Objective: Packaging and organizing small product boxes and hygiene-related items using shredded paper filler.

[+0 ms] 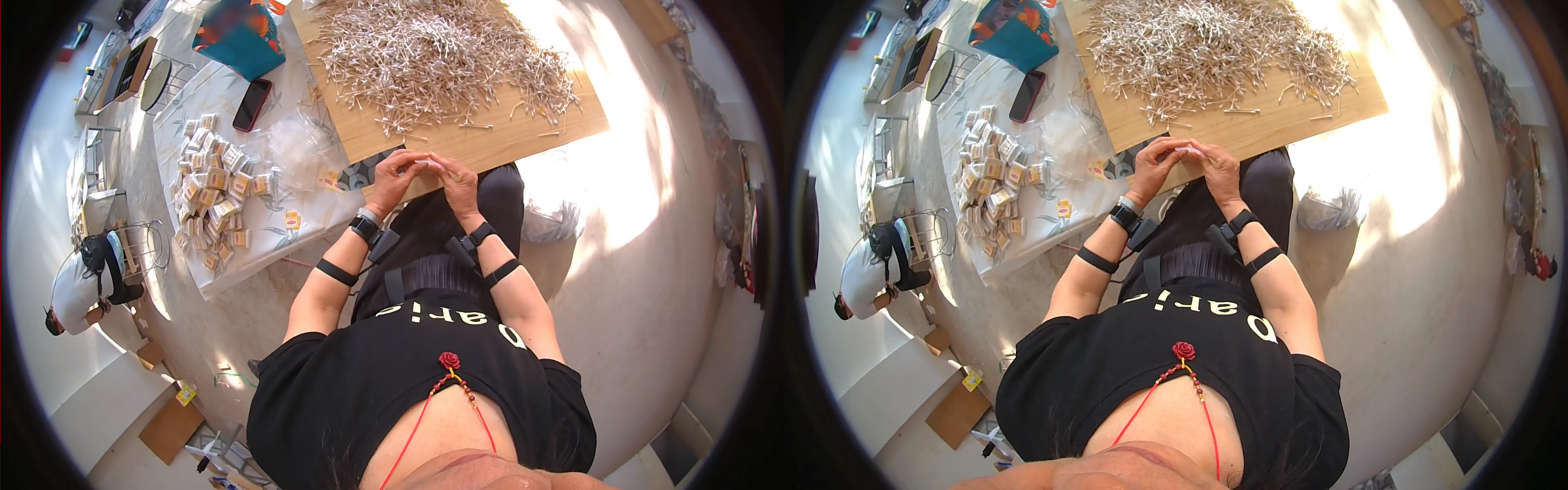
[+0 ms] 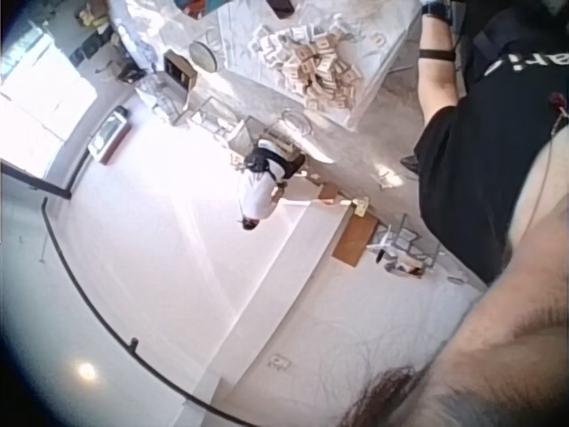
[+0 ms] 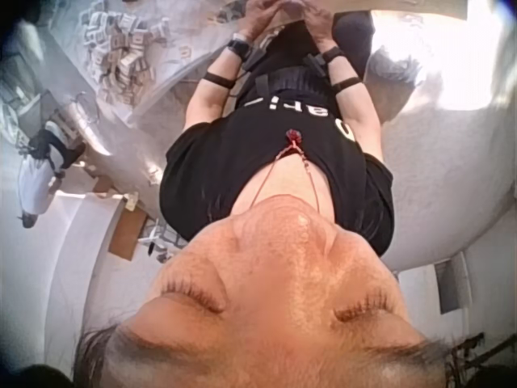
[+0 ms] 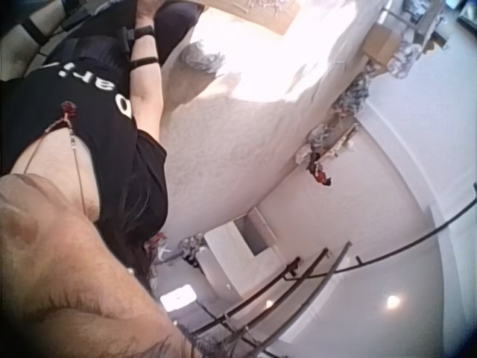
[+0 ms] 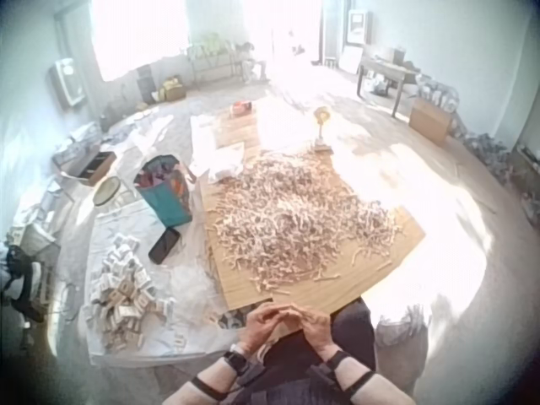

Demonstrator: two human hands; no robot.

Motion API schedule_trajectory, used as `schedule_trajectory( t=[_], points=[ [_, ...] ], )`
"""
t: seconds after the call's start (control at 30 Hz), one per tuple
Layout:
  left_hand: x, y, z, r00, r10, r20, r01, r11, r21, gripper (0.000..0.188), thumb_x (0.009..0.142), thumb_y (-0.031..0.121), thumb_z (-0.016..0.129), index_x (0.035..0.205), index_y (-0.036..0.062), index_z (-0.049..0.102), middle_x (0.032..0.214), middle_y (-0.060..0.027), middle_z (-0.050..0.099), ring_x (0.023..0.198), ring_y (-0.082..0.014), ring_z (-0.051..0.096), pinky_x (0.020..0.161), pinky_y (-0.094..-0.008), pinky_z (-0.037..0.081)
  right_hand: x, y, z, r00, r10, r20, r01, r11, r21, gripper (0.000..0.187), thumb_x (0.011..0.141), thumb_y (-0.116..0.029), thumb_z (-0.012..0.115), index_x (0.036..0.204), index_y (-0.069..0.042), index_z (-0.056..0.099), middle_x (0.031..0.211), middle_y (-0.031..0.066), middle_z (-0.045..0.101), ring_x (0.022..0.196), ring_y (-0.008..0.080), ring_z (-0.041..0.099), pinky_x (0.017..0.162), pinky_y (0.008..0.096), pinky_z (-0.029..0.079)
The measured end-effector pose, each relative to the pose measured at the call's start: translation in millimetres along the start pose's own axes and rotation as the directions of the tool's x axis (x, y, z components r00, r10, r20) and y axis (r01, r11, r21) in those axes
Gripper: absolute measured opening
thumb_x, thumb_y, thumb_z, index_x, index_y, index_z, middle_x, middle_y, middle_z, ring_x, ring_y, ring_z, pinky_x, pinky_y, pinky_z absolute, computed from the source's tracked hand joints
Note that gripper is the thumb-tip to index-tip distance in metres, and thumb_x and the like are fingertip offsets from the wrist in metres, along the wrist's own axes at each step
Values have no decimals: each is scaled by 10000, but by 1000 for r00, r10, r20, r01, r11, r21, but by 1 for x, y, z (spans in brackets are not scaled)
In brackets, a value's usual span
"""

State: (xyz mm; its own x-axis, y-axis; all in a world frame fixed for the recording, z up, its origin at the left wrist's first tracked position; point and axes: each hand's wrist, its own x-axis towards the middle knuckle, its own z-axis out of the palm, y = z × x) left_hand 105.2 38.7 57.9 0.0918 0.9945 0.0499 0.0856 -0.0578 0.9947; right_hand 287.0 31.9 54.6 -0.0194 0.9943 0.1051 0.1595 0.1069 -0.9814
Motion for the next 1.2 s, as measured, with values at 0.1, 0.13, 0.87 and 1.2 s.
schedule_trajectory(
  t=[0.1, 0.13, 0.87, 1.2],
  points=[
    [-2, -2, 0, 999, 26, -26, -27, 999, -21, 199, 961, 67, 771, 1153, 17, 786, 1141, -57, 729, 987, -110, 698, 842, -253, 574, -1, 0, 6, 999, -27, -31, 25, 998, -63, 270, 969, -61, 715, 1231, -76, 779, 1154, 125, 787, 1041, 245, 752, 927, 323, 571],
    [-3, -1, 3, 998, 35, -49, -37, 998, -42, 182, 962, 62, 768, 1135, 12, 786, 1128, -58, 733, 979, -106, 696, 836, -250, 572, -2, 2, 8, 999, -25, -33, 23, 998, -62, 270, 969, -61, 715, 1231, -76, 779, 1154, 125, 787, 1041, 245, 752, 927, 323, 571],
    [-22, -1, 14, 994, -71, -80, 59, 989, -138, 101, 1013, 47, 703, 1079, -5, 758, 1034, -53, 754, 806, -109, 706, 695, -251, 563, -12, 5, -5, 997, 56, -52, -58, 998, -25, 170, 950, -202, 778, 1071, -91, 824, 987, 109, 764, 964, 212, 707, 865, 312, 546],
    [-21, 3, 9, 996, -86, 6, 85, 969, -232, 139, 1042, 80, 675, 1116, -22, 733, 991, -67, 775, 893, -134, 747, 790, -268, 605, -12, -8, 0, 997, 11, -73, -17, 996, -87, 194, 971, -229, 757, 1065, -71, 821, 974, 125, 789, 936, 239, 751, 819, 310, 564]
  ],
)
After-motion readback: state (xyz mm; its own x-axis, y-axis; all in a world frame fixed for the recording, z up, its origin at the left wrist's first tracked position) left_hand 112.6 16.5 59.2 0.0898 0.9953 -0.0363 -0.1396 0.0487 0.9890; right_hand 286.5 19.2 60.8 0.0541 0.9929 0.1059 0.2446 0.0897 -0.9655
